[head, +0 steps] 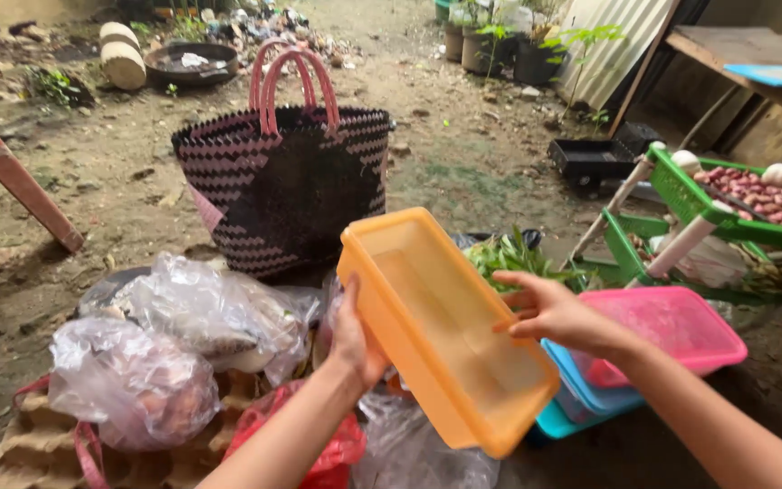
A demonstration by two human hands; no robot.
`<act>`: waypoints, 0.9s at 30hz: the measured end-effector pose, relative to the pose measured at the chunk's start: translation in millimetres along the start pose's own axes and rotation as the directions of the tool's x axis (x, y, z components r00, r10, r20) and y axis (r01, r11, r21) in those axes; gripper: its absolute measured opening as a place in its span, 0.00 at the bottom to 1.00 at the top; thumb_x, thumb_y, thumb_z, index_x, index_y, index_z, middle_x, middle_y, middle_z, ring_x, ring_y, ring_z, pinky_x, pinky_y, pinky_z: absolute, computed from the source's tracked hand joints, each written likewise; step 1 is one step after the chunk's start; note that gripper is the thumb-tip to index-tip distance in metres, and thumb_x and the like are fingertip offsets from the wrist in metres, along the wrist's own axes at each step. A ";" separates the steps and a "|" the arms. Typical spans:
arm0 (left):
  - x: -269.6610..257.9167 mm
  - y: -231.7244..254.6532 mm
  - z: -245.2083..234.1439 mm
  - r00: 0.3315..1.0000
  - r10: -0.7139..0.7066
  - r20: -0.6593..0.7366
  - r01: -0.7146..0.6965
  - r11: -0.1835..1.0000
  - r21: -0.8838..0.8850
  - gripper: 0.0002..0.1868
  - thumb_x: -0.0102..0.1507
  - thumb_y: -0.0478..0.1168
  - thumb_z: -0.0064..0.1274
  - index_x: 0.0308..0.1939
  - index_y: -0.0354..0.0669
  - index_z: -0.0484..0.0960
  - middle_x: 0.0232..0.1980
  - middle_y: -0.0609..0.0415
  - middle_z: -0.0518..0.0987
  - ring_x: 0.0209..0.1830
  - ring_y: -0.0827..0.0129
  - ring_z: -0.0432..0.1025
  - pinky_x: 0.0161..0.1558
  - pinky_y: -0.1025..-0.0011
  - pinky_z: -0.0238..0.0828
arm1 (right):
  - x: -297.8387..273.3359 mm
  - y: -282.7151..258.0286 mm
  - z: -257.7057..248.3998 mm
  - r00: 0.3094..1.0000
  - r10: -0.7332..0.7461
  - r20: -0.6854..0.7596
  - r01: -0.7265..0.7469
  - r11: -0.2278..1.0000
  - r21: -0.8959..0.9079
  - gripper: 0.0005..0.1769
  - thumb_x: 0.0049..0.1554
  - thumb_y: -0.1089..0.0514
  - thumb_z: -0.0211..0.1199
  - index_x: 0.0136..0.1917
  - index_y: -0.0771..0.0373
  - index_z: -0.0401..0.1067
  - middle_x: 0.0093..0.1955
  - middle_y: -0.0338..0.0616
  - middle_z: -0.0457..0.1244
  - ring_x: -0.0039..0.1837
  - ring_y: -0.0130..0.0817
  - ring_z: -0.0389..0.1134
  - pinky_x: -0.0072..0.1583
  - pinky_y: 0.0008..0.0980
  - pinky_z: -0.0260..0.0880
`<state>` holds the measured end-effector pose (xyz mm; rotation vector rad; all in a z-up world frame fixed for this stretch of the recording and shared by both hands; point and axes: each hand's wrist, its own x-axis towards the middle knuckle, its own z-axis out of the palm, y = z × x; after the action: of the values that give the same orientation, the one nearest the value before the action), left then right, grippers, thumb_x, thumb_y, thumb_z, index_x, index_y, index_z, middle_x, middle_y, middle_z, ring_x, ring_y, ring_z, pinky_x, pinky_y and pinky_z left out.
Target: Picking and sorting leafy green vegetables into containers while sitting outdoors.
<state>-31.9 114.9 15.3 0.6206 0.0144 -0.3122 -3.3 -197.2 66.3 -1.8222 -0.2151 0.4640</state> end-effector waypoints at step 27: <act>-82.7 4.4 -129.9 0.785 -0.455 -0.420 -0.036 -0.711 0.702 0.59 0.46 0.70 0.71 0.71 0.43 0.66 0.70 0.42 0.70 0.71 0.51 0.65 0.68 0.51 0.63 | 5.5 120.0 78.2 0.970 0.240 0.047 -0.093 0.542 -0.835 0.24 0.45 0.68 0.57 0.53 0.53 0.80 0.48 0.45 0.73 0.53 0.41 0.74 0.54 0.37 0.73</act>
<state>-99.1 216.2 -79.3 2.8131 -0.5372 -1.1829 -41.7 -162.5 -67.4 -2.7790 -0.4245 0.7231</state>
